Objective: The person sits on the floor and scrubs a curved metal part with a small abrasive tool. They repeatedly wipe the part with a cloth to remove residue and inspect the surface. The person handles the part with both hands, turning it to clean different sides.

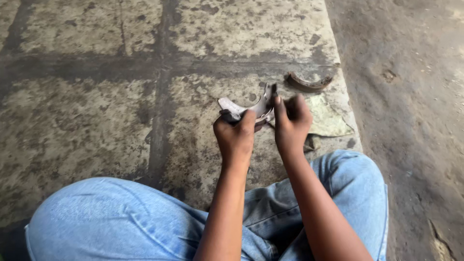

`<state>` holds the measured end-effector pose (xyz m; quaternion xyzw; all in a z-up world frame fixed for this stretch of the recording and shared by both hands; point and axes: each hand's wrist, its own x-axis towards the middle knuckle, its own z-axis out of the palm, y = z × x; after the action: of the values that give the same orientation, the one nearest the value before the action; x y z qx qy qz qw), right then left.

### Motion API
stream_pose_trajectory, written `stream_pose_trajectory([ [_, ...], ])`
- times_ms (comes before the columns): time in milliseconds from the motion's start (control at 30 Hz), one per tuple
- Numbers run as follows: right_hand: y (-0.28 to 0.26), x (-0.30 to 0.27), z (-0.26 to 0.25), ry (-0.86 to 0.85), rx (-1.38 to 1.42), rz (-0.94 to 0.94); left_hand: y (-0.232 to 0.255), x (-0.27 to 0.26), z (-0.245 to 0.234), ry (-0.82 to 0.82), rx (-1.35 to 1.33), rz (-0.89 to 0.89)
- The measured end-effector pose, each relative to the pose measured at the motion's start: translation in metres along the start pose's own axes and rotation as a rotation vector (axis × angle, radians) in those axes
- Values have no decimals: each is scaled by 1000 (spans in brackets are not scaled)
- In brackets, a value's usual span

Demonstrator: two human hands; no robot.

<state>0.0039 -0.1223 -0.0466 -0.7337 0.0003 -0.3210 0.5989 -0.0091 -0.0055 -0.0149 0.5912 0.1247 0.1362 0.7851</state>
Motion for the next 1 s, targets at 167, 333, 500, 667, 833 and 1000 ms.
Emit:
stream_pose_trajectory([
  [167,-22,-37,4,-88,-30,-66,7,2,-3,63,-169,-98],
  [333,-25,-2,1,-17,-120,8,5,-4,-6,33,-10,14],
  [500,-35,-17,4,23,-85,-55,12,-4,-1,30,-71,-8],
  [667,-28,-25,4,-1,-170,-179,-1,2,-1,43,-43,7],
  [833,-10,-4,15,71,-45,21,-18,-1,0,52,-33,35],
  [1000,-12,-28,14,-18,-191,-168,-24,3,0,83,-66,-121],
])
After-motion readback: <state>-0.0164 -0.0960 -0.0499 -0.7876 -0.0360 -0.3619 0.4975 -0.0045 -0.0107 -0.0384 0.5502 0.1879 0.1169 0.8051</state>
